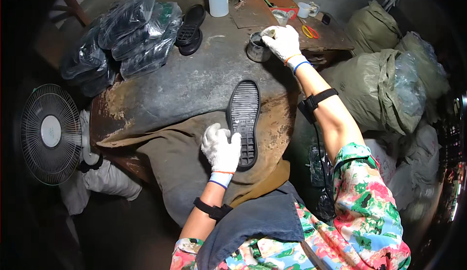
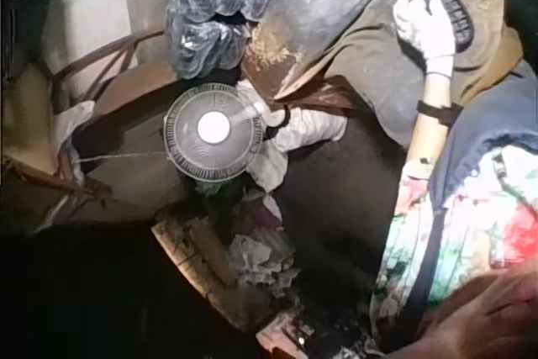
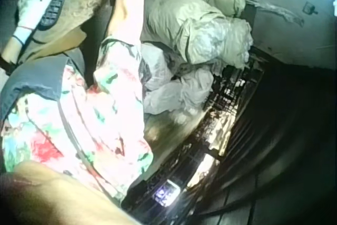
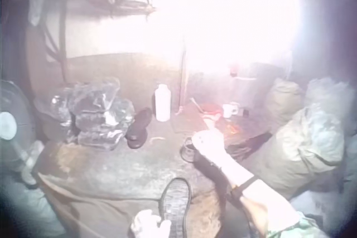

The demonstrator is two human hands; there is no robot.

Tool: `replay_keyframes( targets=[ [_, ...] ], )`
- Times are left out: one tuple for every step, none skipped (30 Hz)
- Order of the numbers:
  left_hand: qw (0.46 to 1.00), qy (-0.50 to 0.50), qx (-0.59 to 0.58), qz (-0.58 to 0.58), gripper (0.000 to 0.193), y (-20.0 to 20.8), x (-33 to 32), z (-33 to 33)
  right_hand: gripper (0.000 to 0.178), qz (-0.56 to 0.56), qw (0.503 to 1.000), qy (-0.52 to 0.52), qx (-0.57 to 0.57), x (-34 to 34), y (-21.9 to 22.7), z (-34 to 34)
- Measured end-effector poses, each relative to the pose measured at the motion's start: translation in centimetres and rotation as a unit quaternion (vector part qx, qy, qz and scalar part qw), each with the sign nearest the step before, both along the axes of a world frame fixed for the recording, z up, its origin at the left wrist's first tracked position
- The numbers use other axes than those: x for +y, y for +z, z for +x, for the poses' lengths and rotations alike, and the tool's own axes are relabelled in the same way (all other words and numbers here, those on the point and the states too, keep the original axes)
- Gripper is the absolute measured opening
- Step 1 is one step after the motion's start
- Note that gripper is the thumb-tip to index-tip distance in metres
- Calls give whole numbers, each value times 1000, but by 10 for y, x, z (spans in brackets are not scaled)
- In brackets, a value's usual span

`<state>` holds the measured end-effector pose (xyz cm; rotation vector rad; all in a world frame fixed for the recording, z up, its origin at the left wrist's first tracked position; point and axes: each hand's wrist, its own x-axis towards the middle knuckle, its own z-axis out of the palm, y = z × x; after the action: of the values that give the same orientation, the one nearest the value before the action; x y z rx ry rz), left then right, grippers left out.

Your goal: The recorder uses a brush to apply glue or solvent to the bottom of rubber shoe soles at a workbench in a factory.

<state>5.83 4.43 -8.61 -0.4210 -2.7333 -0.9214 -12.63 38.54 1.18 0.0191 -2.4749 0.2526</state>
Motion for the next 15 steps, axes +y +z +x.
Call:
replay_keyframes(
  targets=[
    [999,4,-7,35,32,0,-1,-4,24,51,999,-8,1,8,-10,-5],
    [997,15,-10,76,25,5,-5,-8,27,67,997,-18,21,5,-18,-9],
    [992,-2,20,125,23,7,-12,-16,27,63,998,-14,22,7,-22,-13],
    [975,24,-108,191,23,11,-22,-20,27,28,999,-35,-10,9,-25,-15],
    [937,51,-235,253,23,30,-28,-22,27,-8,997,-57,-46,10,-30,-15],
    [926,32,-226,300,22,39,-38,-25,26,-39,999,-30,6,15,-29,-14],
    [896,29,-251,367,27,33,-50,-30,27,-69,994,-80,-26,21,-27,-14],
    [840,-4,-279,466,33,37,-55,-36,28,-162,986,-45,12,26,-26,-12],
    [771,-39,-306,557,40,47,-55,-41,29,-252,966,-13,49,33,-26,-10],
    [684,-80,-408,599,47,61,-65,-43,29,-251,967,-13,49,40,-26,-8],
    [640,-121,-439,619,48,69,-71,-48,29,-232,970,7,66,41,-27,-6],
    [591,-117,-445,662,49,75,-72,-46,29,-213,973,27,82,42,-29,-5],
    [540,-113,-450,703,50,83,-74,-43,30,-195,975,47,98,41,-32,-4],
    [556,-152,-440,689,60,59,-102,-47,29,-293,949,74,94,21,-28,-8],
    [556,-150,-437,691,60,73,-91,-45,29,-57,986,21,153,36,-31,-6]
  ],
)
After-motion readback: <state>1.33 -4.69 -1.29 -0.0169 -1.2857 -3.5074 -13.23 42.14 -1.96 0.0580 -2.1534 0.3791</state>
